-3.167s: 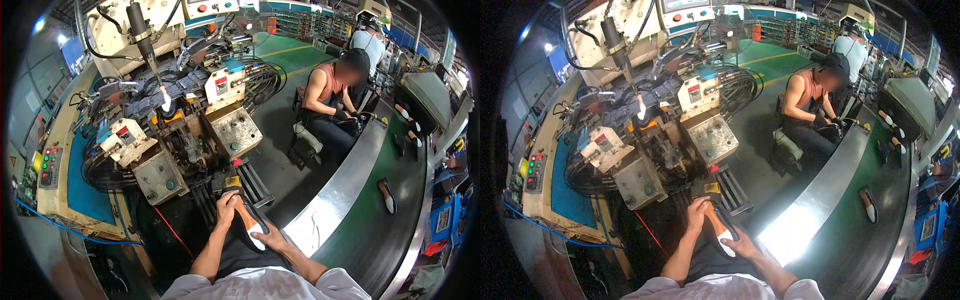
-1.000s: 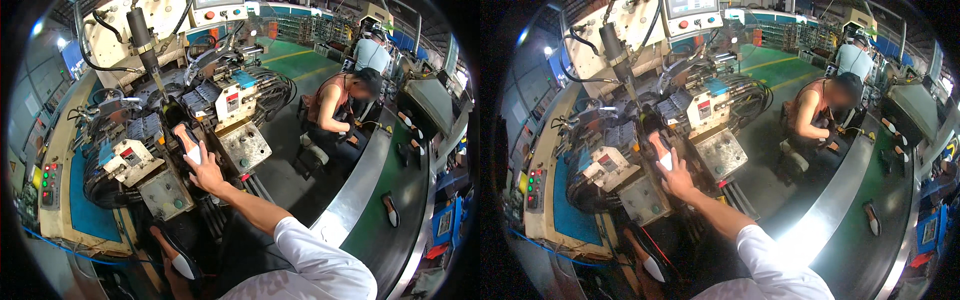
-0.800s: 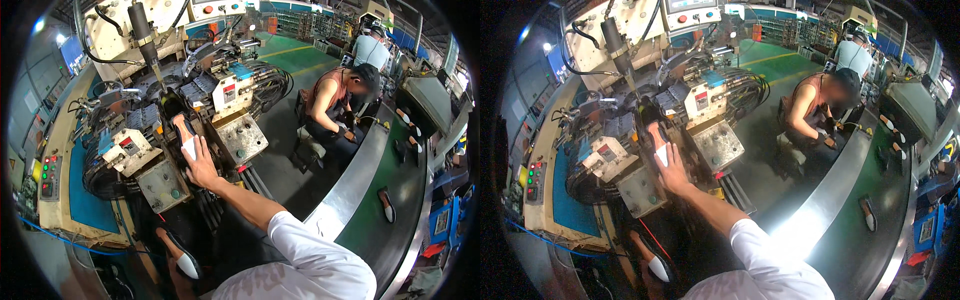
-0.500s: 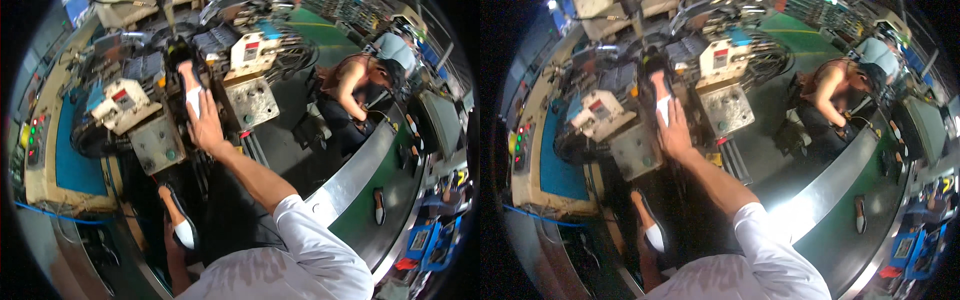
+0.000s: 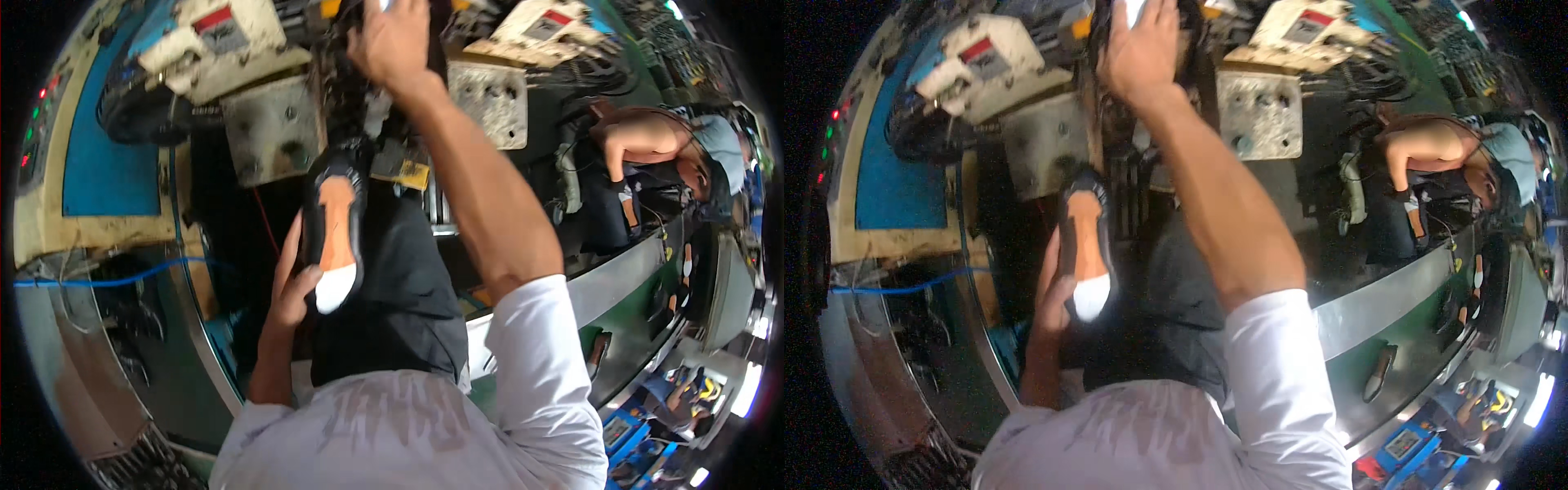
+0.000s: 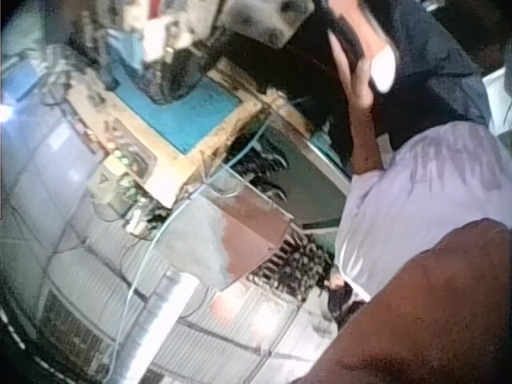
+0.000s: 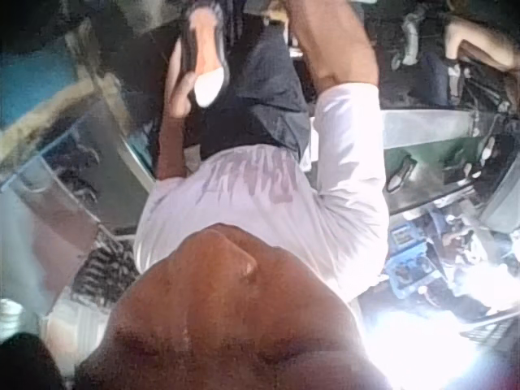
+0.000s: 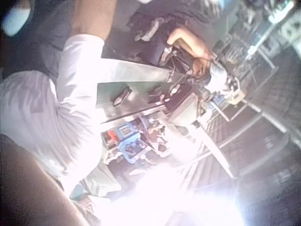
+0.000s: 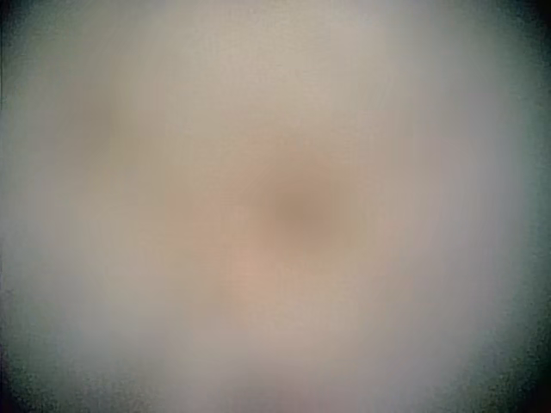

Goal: The person repeatedly picks up black shoes from a conveyor belt and places them into a machine. They operate the machine to process the shoe soles and then return the shoes to the belt. This cycle is repeated for multiple shoes.

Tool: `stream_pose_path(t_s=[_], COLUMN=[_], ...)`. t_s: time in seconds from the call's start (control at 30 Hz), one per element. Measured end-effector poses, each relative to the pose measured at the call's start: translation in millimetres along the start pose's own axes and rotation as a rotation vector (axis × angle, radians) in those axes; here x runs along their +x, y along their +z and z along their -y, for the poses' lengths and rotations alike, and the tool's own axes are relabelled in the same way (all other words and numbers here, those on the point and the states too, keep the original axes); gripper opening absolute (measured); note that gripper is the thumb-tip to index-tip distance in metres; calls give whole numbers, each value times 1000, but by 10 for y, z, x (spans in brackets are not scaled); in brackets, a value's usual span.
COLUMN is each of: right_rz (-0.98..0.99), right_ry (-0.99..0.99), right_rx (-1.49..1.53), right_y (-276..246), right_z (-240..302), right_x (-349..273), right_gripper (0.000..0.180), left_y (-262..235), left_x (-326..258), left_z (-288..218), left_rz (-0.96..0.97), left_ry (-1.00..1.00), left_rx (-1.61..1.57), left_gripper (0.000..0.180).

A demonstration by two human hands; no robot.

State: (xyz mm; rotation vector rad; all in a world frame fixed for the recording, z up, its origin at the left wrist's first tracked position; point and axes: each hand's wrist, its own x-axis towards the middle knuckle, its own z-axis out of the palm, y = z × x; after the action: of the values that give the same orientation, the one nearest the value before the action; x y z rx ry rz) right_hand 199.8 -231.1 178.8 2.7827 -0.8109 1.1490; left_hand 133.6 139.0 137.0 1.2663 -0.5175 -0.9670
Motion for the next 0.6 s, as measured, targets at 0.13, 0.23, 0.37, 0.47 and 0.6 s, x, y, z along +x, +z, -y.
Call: stream_pose_path(t_s=[0.13,0.23,0.37,0.47,0.6], right_rz=[14,41,86,25,220], right_ry=[-29,-56,-100,-193,25], right_rx=[55,90,188,337,468], right_y=[-180,-222,-317,-336,-269], right_z=[104,38,-158,-222,39], right_x=[11,65,187,30,-1287], right_gripper=[68,68,70,71,71], left_y=[3,15,-83,-302,-720], left_x=[109,125,30,-269,-728], left_z=[-15,24,41,36,175], left_rz=[-28,-80,-198,-324,-484], left_ry=[82,176,471,544,626], left_rx=[191,331,774,1075,1281], left_gripper=[94,95,97,96,93])
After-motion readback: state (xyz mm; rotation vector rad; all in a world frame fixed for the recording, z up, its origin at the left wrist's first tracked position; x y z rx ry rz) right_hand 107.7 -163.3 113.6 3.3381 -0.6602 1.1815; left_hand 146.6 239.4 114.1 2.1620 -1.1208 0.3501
